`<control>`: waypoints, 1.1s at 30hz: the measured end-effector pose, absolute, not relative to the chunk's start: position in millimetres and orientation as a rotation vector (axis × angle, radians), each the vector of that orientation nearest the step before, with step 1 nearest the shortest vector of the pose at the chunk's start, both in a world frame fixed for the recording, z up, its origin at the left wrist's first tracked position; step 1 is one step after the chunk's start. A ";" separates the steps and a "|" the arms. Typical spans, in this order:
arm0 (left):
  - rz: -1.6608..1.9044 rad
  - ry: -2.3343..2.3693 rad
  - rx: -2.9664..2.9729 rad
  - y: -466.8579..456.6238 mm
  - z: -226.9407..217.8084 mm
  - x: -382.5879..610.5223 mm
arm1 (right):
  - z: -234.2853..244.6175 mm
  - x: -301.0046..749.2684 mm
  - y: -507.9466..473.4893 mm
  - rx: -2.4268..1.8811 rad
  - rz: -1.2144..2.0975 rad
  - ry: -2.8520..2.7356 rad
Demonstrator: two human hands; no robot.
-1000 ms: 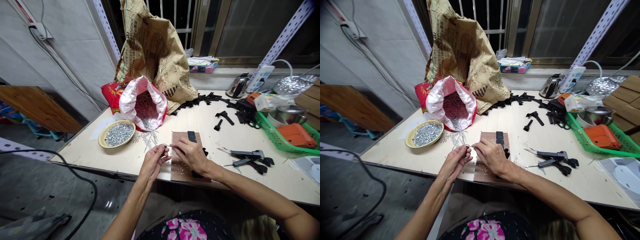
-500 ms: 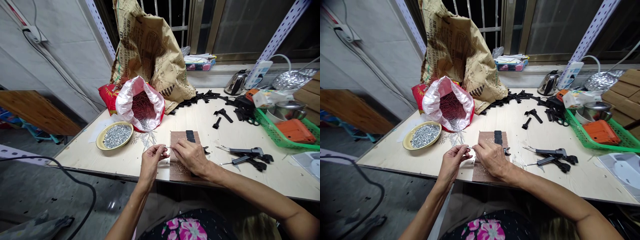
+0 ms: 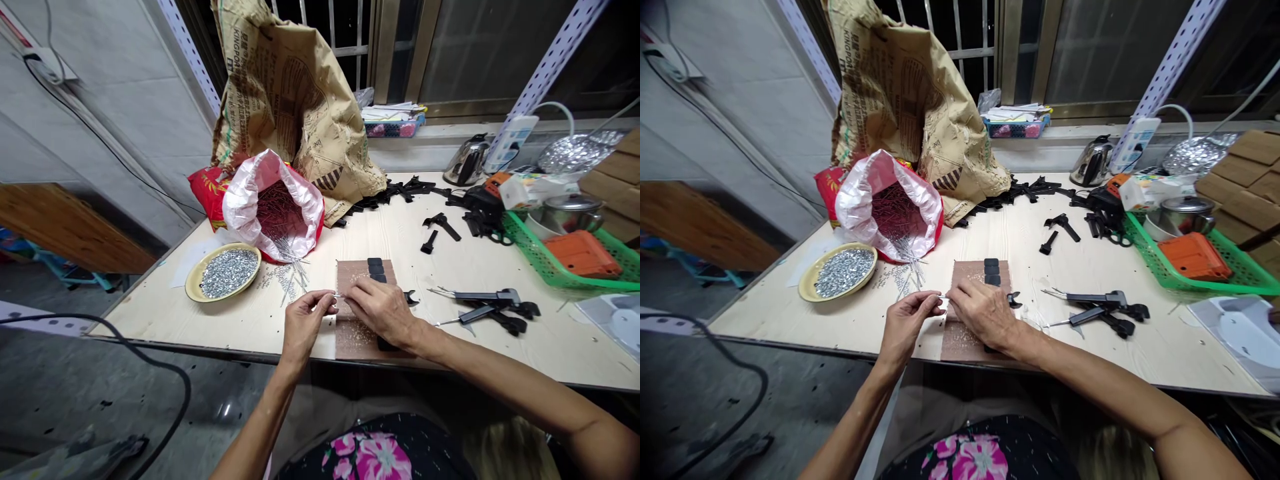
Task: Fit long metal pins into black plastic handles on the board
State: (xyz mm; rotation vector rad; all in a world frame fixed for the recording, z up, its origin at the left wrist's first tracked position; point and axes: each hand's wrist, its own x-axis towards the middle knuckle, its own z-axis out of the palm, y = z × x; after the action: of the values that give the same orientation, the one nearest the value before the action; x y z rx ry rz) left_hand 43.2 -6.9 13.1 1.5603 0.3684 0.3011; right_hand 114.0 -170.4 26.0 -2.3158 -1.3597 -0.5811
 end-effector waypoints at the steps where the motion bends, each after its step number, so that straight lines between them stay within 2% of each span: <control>1: 0.298 0.367 1.565 -7.0 12.9 43.3 | 26.1 114.2 -170.6 -2.329 -0.566 -1.354; 8: 0.285 0.380 1.509 -9.7 13.7 45.7 | 25.4 118.1 -172.6 -2.233 -0.280 -1.253; 18: 0.211 0.378 1.483 -13.5 16.7 50.3 | 22.7 117.0 -180.3 -2.313 -0.351 -1.199; 26: 0.123 0.347 1.565 -39.7 6.1 61.8 | 12.1 135.7 -220.1 -2.222 -0.218 -1.125; 33: 0.305 0.243 1.943 -48.6 -4.1 68.7 | 3.0 188.8 -255.5 -2.406 -0.234 -1.118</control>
State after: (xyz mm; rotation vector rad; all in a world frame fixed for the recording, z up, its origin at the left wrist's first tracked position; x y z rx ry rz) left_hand 68.7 -48.6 -4.1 1.9425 0.2429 0.3047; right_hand 188.8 -255.5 3.0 -2.4060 -1.1181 -0.2340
